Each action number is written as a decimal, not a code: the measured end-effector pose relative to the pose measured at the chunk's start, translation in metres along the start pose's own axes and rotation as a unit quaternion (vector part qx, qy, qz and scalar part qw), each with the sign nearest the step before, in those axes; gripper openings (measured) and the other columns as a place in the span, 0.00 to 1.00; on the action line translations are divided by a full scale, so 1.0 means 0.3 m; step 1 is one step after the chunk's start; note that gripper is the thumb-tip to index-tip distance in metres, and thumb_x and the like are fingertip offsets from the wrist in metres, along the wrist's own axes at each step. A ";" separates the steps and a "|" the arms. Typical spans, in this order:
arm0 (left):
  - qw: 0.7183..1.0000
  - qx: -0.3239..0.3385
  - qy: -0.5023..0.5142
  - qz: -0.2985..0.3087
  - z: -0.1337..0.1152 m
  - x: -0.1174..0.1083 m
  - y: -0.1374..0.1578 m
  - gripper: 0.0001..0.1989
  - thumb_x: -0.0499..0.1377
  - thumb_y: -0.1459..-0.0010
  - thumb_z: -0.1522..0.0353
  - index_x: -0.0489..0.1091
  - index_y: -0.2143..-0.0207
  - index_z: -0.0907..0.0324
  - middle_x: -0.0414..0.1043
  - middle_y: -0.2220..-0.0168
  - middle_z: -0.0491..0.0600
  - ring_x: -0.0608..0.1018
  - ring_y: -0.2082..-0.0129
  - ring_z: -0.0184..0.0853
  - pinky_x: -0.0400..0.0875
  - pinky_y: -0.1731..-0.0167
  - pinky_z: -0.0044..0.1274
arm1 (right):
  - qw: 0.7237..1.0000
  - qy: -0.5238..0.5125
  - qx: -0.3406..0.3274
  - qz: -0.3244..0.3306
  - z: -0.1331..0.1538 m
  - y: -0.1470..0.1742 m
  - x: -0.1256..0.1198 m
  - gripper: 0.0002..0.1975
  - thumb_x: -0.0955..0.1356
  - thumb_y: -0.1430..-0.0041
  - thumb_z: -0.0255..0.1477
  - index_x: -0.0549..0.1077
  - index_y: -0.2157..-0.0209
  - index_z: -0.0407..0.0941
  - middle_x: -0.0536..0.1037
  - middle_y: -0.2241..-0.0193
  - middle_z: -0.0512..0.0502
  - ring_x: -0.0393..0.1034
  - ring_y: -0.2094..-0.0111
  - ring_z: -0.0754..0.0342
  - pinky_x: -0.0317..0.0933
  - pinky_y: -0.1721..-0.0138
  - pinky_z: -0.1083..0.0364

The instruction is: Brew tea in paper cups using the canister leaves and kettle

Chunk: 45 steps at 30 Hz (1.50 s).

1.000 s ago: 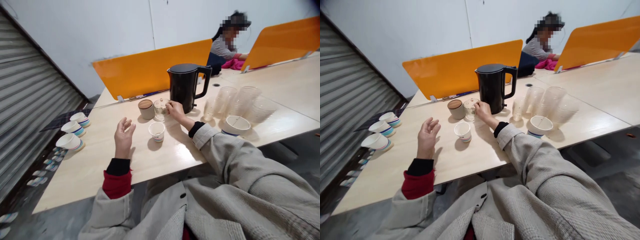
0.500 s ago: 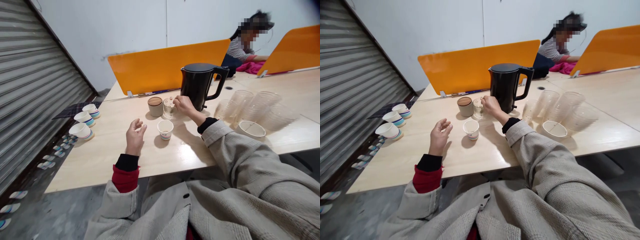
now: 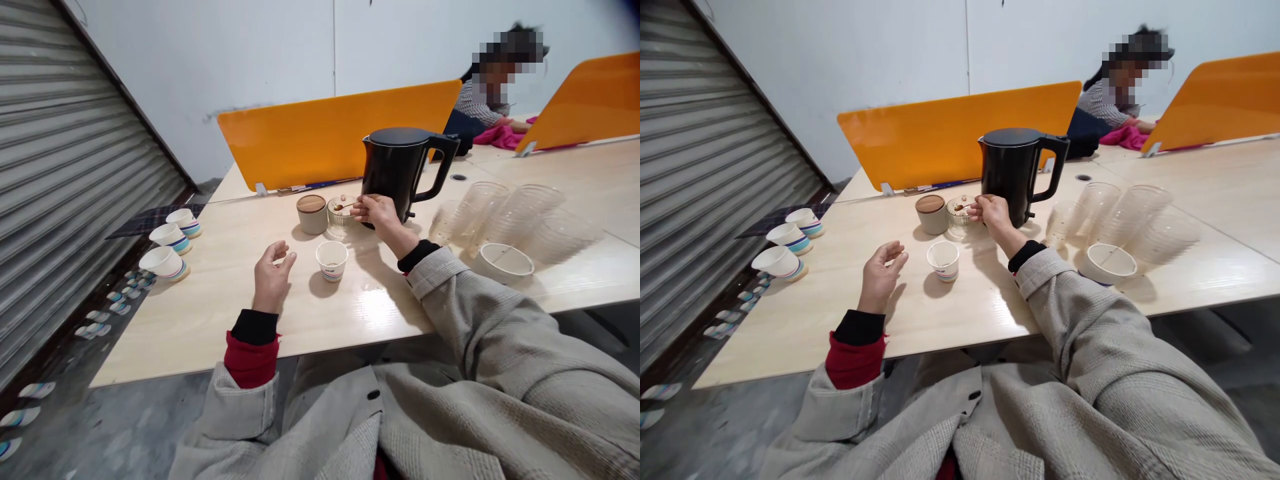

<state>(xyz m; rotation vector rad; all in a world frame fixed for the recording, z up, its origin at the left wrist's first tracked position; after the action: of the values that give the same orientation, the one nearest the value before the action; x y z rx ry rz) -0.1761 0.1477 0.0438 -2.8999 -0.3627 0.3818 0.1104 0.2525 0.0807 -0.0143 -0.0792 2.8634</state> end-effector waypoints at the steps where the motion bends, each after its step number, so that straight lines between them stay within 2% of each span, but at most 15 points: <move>1: 1.000 -0.003 -0.002 0.002 0.000 0.000 0.000 0.22 0.67 0.43 0.60 0.76 0.47 0.58 0.82 0.45 0.60 0.82 0.46 0.46 0.80 0.54 0.34 | 1.000 0.006 -0.006 -0.004 -0.005 -0.001 -0.002 0.08 0.61 0.26 0.24 0.70 0.61 0.44 0.79 0.70 0.48 0.77 0.73 0.58 0.73 0.71 0.60; 5: 1.000 -0.007 -0.006 0.008 0.003 -0.003 0.001 0.22 0.67 0.43 0.61 0.76 0.48 0.58 0.82 0.46 0.59 0.82 0.46 0.45 0.80 0.55 0.33 | 0.997 0.068 -0.042 -0.013 -0.021 -0.010 -0.010 0.09 0.62 0.27 0.27 0.74 0.58 0.44 0.81 0.66 0.46 0.77 0.71 0.57 0.69 0.72 0.60; 8: 1.000 -0.002 -0.009 0.013 0.004 -0.005 0.001 0.20 0.68 0.43 0.61 0.77 0.49 0.57 0.82 0.46 0.58 0.82 0.47 0.45 0.81 0.55 0.33 | 0.984 0.156 -0.086 -0.013 -0.016 -0.011 -0.012 0.09 0.65 0.30 0.28 0.77 0.61 0.44 0.83 0.66 0.45 0.78 0.66 0.53 0.69 0.63 0.57; 11: 1.000 0.009 -0.012 0.014 0.004 -0.006 0.000 0.19 0.68 0.42 0.62 0.78 0.50 0.57 0.82 0.48 0.58 0.82 0.48 0.44 0.80 0.53 0.33 | 0.960 0.247 -0.128 -0.006 0.004 -0.003 0.003 0.08 0.68 0.34 0.27 0.80 0.66 0.45 0.85 0.61 0.40 0.78 0.55 0.46 0.67 0.53 0.54; 13: 1.000 0.013 -0.014 0.015 0.003 -0.004 0.000 0.19 0.68 0.42 0.62 0.78 0.50 0.58 0.82 0.48 0.58 0.83 0.49 0.44 0.80 0.53 0.34 | 0.951 0.275 -0.138 0.006 0.018 0.004 0.021 0.08 0.68 0.37 0.27 0.80 0.69 0.45 0.85 0.60 0.39 0.77 0.52 0.44 0.65 0.51 0.53; 15: 1.000 0.012 -0.014 0.014 0.002 -0.002 0.001 0.18 0.68 0.42 0.63 0.78 0.50 0.58 0.82 0.48 0.59 0.83 0.50 0.44 0.80 0.53 0.34 | 0.949 0.281 -0.139 0.023 0.027 0.009 0.038 0.09 0.69 0.38 0.27 0.79 0.71 0.44 0.85 0.64 0.39 0.77 0.54 0.45 0.64 0.52 0.54; 21: 1.000 0.015 -0.005 0.017 -0.002 0.004 0.004 0.18 0.68 0.43 0.63 0.78 0.51 0.59 0.83 0.50 0.59 0.83 0.50 0.44 0.80 0.51 0.35 | 0.970 0.206 -0.114 0.057 0.025 -0.008 0.027 0.09 0.68 0.39 0.27 0.78 0.72 0.43 0.78 0.77 0.47 0.73 0.70 0.52 0.63 0.64 0.56; 25: 1.000 0.021 -0.008 0.022 -0.004 0.006 0.004 0.18 0.67 0.43 0.62 0.78 0.51 0.59 0.83 0.49 0.59 0.83 0.50 0.45 0.80 0.52 0.35 | 0.992 0.109 -0.057 0.039 0.021 -0.028 0.001 0.07 0.69 0.40 0.27 0.75 0.72 0.43 0.76 0.77 0.48 0.66 0.79 0.58 0.58 0.76 0.58; 29: 0.999 0.022 -0.012 0.024 -0.002 0.006 0.003 0.17 0.67 0.44 0.62 0.78 0.53 0.59 0.83 0.50 0.58 0.83 0.50 0.45 0.80 0.51 0.35 | 1.000 0.022 0.005 0.013 0.030 -0.027 -0.014 0.08 0.69 0.39 0.25 0.71 0.73 0.43 0.73 0.78 0.49 0.64 0.81 0.60 0.53 0.82 0.60; 32: 0.999 0.021 -0.015 0.025 -0.001 0.006 0.002 0.17 0.68 0.44 0.62 0.79 0.53 0.59 0.83 0.50 0.59 0.83 0.50 0.45 0.79 0.51 0.36 | 0.999 -0.026 0.041 -0.002 0.037 -0.014 -0.025 0.10 0.67 0.36 0.23 0.71 0.73 0.43 0.73 0.78 0.49 0.64 0.81 0.61 0.52 0.82 0.62; 37: 0.999 0.024 -0.019 0.031 0.002 0.004 0.002 0.16 0.68 0.44 0.63 0.79 0.53 0.58 0.83 0.50 0.58 0.83 0.50 0.45 0.80 0.50 0.36 | 0.994 -0.082 0.074 -0.017 0.038 0.013 -0.037 0.10 0.66 0.32 0.23 0.71 0.70 0.43 0.76 0.76 0.48 0.69 0.79 0.62 0.60 0.79 0.63; 45: 0.999 0.027 -0.026 0.034 0.006 -0.002 -0.002 0.16 0.68 0.43 0.62 0.80 0.54 0.58 0.83 0.49 0.59 0.83 0.50 0.46 0.80 0.51 0.38 | 0.990 -0.118 0.059 -0.046 0.028 0.039 -0.031 0.10 0.63 0.28 0.24 0.72 0.65 0.43 0.78 0.72 0.47 0.75 0.74 0.60 0.68 0.74 0.63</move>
<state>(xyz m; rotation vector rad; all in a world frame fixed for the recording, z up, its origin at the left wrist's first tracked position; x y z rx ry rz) -0.1772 0.1485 0.0424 -2.8594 -0.2592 0.4716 0.1160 0.2383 0.0885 0.3424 0.0431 2.7597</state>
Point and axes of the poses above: each hand's wrist, its own y-axis away from the middle knuckle, its own x-axis out of the palm, z = x × y, the point moved 2 cm from there along -y, towards the middle knuckle
